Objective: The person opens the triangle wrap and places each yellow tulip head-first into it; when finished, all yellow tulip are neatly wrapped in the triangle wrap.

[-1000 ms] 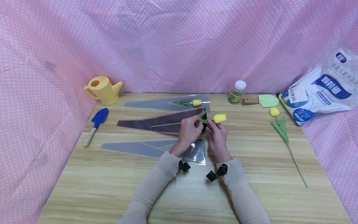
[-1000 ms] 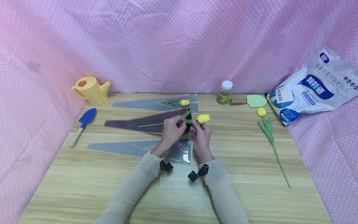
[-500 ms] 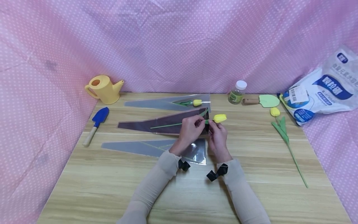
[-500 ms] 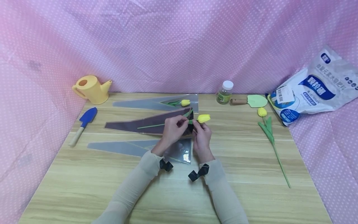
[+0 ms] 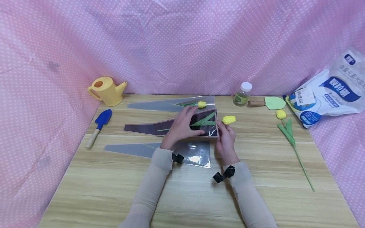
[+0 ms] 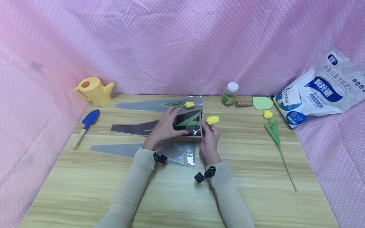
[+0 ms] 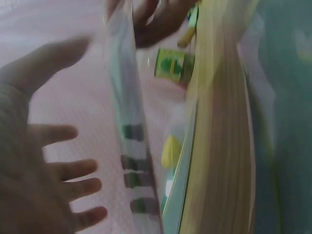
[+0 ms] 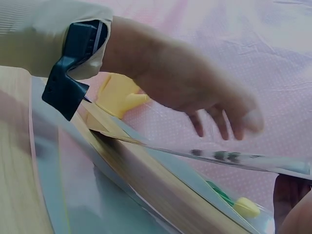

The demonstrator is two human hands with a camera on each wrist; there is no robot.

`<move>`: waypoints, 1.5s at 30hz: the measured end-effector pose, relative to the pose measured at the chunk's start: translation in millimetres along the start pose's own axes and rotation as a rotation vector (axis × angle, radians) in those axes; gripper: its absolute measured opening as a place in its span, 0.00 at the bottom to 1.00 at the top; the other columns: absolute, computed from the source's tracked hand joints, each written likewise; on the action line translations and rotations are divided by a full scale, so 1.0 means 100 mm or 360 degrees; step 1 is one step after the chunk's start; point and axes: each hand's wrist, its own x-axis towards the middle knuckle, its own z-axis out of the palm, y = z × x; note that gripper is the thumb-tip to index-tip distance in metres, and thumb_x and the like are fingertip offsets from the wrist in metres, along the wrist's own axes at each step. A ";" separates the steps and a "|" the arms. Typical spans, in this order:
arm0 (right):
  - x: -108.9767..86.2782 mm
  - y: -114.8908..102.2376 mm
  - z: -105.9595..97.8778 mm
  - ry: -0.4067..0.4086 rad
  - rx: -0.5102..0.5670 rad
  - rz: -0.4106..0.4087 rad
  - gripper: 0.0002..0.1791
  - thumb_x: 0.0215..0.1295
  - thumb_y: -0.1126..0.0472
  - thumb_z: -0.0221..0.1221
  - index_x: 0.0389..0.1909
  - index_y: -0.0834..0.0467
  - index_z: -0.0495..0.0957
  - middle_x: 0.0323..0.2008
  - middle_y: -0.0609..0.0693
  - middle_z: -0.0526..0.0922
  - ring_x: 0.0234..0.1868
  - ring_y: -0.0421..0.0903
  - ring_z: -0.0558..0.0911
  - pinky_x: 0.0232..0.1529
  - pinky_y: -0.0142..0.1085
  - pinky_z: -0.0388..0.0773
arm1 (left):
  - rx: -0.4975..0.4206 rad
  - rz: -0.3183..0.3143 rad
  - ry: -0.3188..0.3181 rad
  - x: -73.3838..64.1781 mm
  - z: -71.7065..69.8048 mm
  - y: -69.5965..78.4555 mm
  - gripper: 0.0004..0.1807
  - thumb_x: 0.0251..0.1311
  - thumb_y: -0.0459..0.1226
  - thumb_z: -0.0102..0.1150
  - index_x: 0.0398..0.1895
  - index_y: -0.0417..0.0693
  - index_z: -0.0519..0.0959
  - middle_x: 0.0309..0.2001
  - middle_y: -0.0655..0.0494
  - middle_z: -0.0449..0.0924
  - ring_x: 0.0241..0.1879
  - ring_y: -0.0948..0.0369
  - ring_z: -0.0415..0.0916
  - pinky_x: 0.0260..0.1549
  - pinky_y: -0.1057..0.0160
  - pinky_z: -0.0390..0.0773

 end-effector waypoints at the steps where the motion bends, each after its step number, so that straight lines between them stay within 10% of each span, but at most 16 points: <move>1: 0.00 0.00 0.00 0.0004 -0.0007 0.0002 0.08 0.68 0.66 0.60 0.46 0.63 0.75 0.36 0.45 0.83 0.40 0.37 0.85 0.53 0.31 0.82 | 0.0064 -0.0009 -0.0081 0.00 0.00 -0.03 0.60 0.44 0.62 0.74 0.79 0.59 0.53 0.78 0.46 0.53 0.77 0.47 0.53 0.74 0.40 0.57; 8: 0.03 0.00 -0.02 0.0037 0.0076 -0.0026 0.10 0.69 0.68 0.58 0.48 0.67 0.73 0.32 0.45 0.84 0.35 0.37 0.86 0.41 0.29 0.85 | 0.0311 0.0006 -0.0333 0.02 0.04 -0.14 0.68 0.41 0.60 0.77 0.81 0.62 0.43 0.78 0.43 0.49 0.80 0.46 0.42 0.77 0.38 0.44; 30: 0.03 -0.02 -0.02 0.0000 0.0183 0.0004 0.03 0.71 0.66 0.56 0.40 0.62 0.76 0.35 0.47 0.84 0.38 0.39 0.87 0.44 0.30 0.84 | 0.0453 0.0038 -0.0318 0.04 0.12 -0.15 0.64 0.44 0.48 0.77 0.81 0.64 0.43 0.71 0.44 0.59 0.72 0.45 0.58 0.71 0.37 0.55; 35: 0.03 -0.05 -0.02 -0.0052 0.0074 0.0004 0.12 0.72 0.66 0.54 0.53 0.63 0.68 0.37 0.45 0.81 0.37 0.37 0.84 0.40 0.25 0.83 | 0.0430 0.0039 -0.0284 0.05 0.11 -0.15 0.65 0.42 0.45 0.78 0.81 0.64 0.44 0.68 0.44 0.61 0.69 0.46 0.59 0.69 0.39 0.59; 45: 0.06 -0.35 -0.13 -0.0221 -0.0412 0.0001 0.03 0.77 0.56 0.49 0.46 0.50 0.68 0.39 0.41 0.81 0.37 0.35 0.82 0.44 0.25 0.80 | 0.0442 0.0047 -0.0246 0.05 0.12 -0.19 0.64 0.43 0.45 0.77 0.80 0.63 0.45 0.62 0.47 0.63 0.60 0.51 0.61 0.59 0.49 0.67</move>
